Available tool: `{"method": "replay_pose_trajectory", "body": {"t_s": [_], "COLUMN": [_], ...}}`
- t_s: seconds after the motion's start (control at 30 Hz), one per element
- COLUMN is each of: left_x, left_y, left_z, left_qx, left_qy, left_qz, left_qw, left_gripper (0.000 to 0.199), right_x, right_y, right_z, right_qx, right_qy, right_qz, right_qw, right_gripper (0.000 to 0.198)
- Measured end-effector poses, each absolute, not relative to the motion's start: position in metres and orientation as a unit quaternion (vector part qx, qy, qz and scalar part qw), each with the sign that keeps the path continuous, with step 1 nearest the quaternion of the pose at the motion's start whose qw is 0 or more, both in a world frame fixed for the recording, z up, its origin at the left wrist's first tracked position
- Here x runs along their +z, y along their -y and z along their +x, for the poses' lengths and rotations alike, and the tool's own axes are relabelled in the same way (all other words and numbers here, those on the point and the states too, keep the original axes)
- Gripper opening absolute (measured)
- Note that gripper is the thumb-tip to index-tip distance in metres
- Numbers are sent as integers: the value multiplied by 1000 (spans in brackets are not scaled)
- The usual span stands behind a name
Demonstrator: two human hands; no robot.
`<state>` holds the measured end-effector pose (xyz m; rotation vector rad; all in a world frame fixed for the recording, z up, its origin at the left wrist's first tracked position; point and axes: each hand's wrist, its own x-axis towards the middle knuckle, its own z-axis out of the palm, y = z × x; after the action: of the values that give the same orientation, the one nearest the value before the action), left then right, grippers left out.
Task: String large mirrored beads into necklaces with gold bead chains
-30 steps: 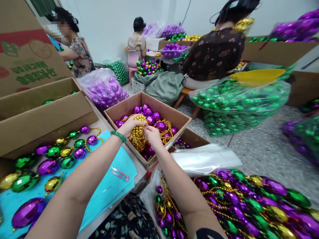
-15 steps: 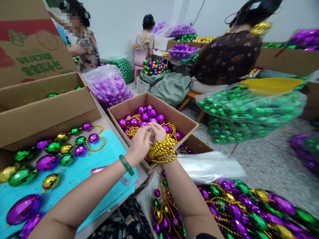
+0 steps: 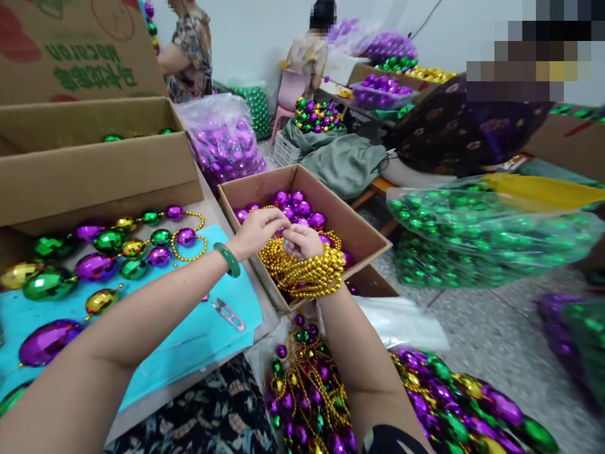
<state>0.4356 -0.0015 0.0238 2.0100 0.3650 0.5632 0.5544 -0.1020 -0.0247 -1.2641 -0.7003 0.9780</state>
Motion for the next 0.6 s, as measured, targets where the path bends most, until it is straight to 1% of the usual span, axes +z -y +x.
{"method": "replay_pose_trajectory", "body": {"t_s": [0.07,0.1,0.17,0.23,0.33,0.37,0.43,0.47,0.53,0.6], "left_x": [33,41,61,84,112,119,128,131,142,160], "left_y": [-3,-8,-23,-43,-69,-75,-83,-86,-89,-92], "left_z": [436,436,434,429,420,418,416,417,421,426], "left_qx": [266,287,331,374,425,438,463,477,512,548], "left_qy": [-213,-237,-267,-277,-250,-235,-211,-203,-193,-184], "left_qz": [722,675,618,610,624,630,639,642,643,638], "left_qw": [602,637,661,641,606,597,577,564,536,508], "left_gripper": [13,12,9,11,24,24,16,15,20,24], "right_x": [-25,-25,-28,-31,-37,-37,-35,-31,-19,-2], "right_y": [104,105,109,115,123,125,127,126,124,123], "right_z": [555,557,562,568,574,575,577,579,585,593], "right_qx": [424,412,386,382,429,450,491,504,500,461], "right_qy": [321,330,343,347,364,378,410,427,461,482], "right_qz": [-541,-530,-521,-537,-565,-568,-565,-563,-568,-604], "right_qw": [652,664,679,667,603,577,520,497,464,436], "right_gripper": [35,38,42,38,39,41,42,43,44,43]}}
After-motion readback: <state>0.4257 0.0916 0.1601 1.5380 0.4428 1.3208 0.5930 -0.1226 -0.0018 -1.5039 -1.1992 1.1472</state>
